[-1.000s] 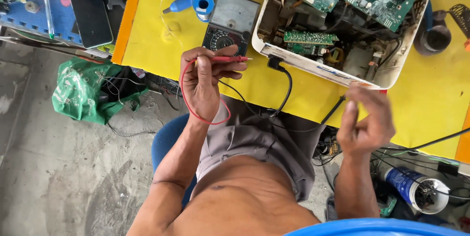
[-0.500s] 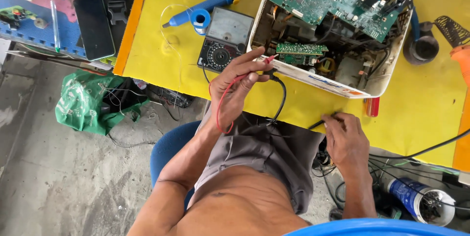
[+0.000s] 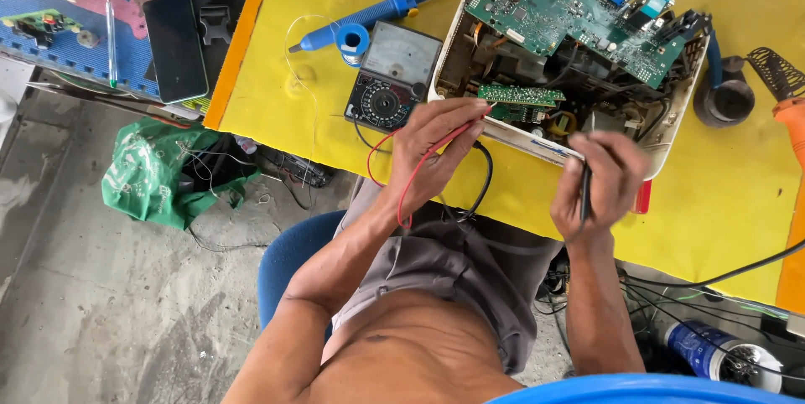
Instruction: The person removes a small circuit board from a larger electronic device and places it on the table. They then use a multimeter to test the circuit board by touching the probes to different points on it.
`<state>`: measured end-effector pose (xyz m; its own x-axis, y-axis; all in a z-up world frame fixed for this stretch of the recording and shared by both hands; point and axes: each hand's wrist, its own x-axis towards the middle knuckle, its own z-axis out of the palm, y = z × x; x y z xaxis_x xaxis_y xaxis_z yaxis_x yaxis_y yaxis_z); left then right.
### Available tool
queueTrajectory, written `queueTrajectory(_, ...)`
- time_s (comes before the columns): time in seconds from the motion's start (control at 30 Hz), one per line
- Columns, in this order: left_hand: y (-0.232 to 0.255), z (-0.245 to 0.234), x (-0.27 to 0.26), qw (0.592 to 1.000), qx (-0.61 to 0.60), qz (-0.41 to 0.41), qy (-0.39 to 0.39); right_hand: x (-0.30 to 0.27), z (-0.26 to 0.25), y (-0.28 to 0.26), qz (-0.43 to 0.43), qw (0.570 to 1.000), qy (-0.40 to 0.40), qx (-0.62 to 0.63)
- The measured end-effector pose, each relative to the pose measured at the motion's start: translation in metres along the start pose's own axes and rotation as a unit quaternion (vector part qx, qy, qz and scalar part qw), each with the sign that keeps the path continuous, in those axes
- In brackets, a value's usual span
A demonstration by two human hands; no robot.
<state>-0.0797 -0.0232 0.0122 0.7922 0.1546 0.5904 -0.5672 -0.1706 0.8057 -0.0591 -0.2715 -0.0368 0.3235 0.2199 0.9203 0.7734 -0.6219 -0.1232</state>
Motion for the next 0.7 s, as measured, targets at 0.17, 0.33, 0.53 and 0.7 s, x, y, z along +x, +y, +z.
queueTrajectory(0.17,-0.027,-0.004,0.010,0.991,0.094,0.091,-0.021,0.051,0.017,-0.023,0.079,0.994,-0.068,0.041)
queueTrajectory(0.33,-0.036,-0.005,0.009,0.996,0.062,0.064,-0.021,0.060,0.018,-0.025,0.110,0.984,-0.141,0.009)
queueTrajectory(0.53,-0.035,-0.009,0.014,0.998,-0.006,0.030,-0.053,0.067,0.020,-0.022,0.127,0.979,-0.158,-0.021)
queueTrajectory(0.7,-0.035,-0.008,0.022,0.998,-0.031,0.013,-0.044,0.076,0.026,-0.021,0.189,0.970,-0.153,0.003)
